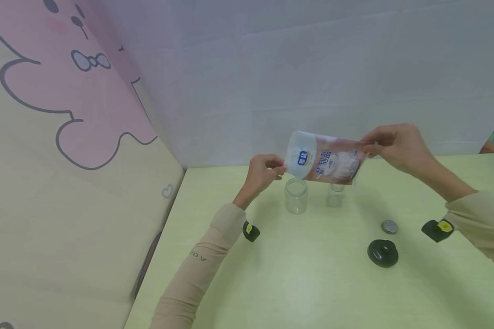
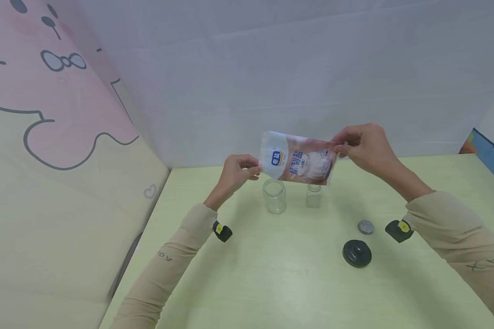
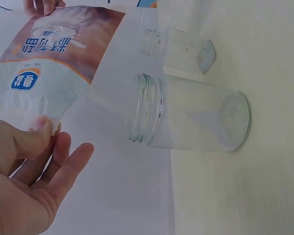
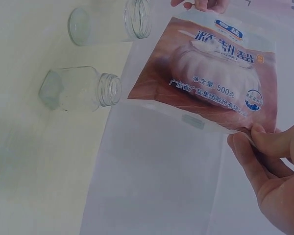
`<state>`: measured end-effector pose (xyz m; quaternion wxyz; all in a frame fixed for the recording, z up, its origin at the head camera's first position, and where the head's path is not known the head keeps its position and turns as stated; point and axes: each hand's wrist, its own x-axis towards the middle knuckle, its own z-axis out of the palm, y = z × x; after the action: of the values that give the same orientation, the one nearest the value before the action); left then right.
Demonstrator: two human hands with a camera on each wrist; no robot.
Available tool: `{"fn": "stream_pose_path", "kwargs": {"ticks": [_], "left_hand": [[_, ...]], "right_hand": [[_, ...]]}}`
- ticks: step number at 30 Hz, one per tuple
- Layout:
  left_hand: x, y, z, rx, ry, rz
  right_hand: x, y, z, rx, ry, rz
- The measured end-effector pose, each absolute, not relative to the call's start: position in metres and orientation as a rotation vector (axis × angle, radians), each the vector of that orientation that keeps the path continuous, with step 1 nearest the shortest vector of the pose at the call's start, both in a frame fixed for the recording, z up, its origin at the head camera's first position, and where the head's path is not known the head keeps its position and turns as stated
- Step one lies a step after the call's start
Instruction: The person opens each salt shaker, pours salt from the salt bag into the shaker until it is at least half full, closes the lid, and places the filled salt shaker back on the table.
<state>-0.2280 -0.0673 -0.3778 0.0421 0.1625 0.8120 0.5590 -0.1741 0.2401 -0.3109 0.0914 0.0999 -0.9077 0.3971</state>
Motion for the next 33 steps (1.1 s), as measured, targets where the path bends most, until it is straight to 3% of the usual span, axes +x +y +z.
{"fn": "stream_pose_path", "kwargs": {"ticks": [33], "left_hand": [[-0.2264,-0.0663,-0.3827,0.464,2.486,1.724]], "right_hand": [[-0.1772,0.2391,-0.3079,0.317,-2.694,1.138]]}}
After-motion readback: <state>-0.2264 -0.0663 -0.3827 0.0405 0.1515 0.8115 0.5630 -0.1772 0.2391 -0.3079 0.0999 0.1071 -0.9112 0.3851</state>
